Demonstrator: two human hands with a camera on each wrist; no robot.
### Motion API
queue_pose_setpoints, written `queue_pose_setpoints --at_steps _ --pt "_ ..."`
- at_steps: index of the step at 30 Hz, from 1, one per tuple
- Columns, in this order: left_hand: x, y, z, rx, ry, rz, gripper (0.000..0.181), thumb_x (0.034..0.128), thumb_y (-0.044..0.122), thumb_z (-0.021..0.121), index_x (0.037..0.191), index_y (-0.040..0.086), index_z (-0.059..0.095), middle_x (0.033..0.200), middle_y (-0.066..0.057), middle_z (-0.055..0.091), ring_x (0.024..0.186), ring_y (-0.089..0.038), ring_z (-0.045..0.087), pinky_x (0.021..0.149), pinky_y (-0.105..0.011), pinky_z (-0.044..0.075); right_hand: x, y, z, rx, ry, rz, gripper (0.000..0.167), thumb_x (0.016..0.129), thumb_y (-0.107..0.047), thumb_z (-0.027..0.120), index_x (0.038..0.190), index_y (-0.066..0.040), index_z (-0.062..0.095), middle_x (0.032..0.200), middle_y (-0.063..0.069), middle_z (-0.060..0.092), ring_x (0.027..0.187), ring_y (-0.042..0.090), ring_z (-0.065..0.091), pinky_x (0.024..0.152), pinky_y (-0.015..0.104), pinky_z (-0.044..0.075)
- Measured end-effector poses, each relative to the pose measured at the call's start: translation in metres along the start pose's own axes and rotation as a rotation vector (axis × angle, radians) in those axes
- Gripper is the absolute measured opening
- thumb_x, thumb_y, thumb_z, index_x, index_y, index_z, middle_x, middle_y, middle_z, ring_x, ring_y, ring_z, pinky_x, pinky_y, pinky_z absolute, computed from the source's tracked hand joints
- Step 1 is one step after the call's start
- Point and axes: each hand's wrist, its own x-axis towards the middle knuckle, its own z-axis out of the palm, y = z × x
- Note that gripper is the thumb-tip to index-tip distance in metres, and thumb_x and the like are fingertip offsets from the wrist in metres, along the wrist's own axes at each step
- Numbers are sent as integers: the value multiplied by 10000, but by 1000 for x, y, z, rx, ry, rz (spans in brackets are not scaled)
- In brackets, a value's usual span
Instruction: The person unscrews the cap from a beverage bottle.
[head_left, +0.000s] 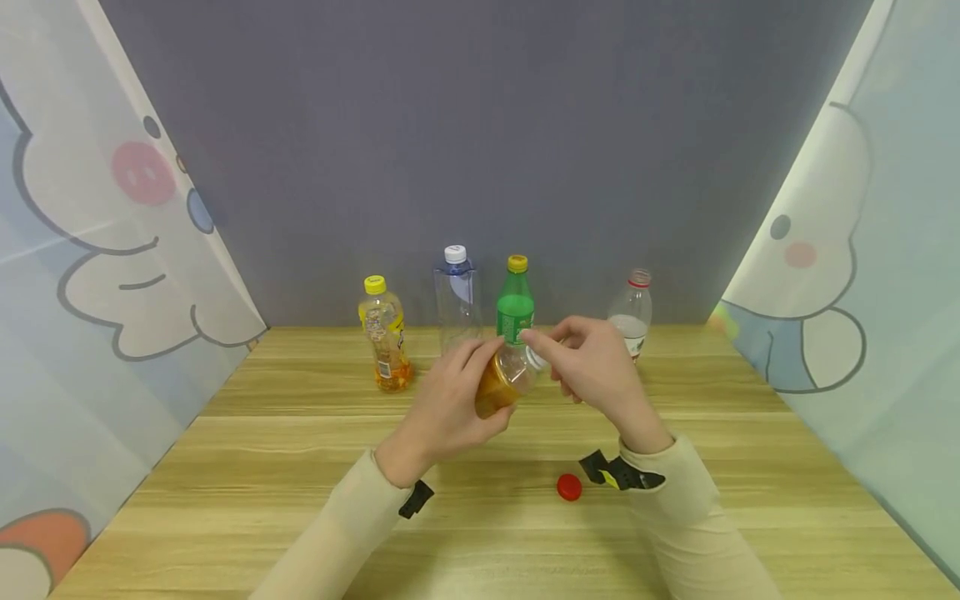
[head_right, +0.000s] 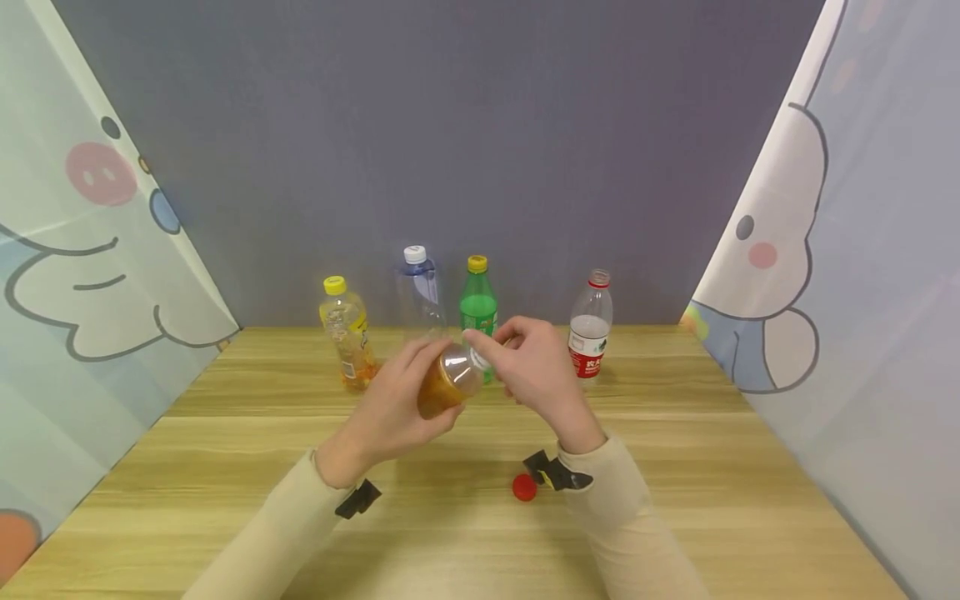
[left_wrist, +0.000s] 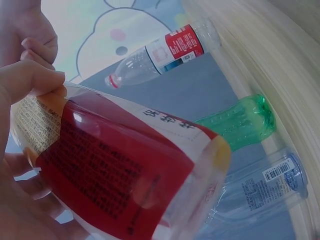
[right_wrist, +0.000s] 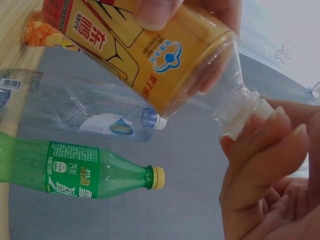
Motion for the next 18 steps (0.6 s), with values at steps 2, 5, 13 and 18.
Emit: queue_pose_setpoints --at_steps 2,5,13,18 --pt "0 0 0 2 6 5 789 727 227 863 1392 -26 522 1272 -124 588 1158 -277 568 989 -422 499 0 1 0 -14 1 -17 430 902 -463 751 924 -39 683 653 192 616 437 260 525 409 355 482" --pt "0 0 0 4 11 7 790 723 222 866 1392 -22 524 1277 -127 588 1167 -285 568 998 -436 494 0 2 0 -43 -2 -39 385 914 -435 746 923 -55 689 636 122 619 444 243 532 415 352 487" --pt "0 -1 -1 31 12 8 783 709 217 867 1388 -2 543 1286 -123 601 1170 -306 575 1009 -467 484 0 2 0 -100 -29 -74 357 946 -405 716 938 -49 683 650 63 620 480 226 561 438 335 489" --pt "0 -1 -2 51 19 13 766 698 207 869 1371 9 564 1272 -117 617 1158 -315 581 998 -486 490 0 4 0 -150 -38 -106 324 963 -367 702 935 -44 688 647 58 619 489 217 570 438 328 473"
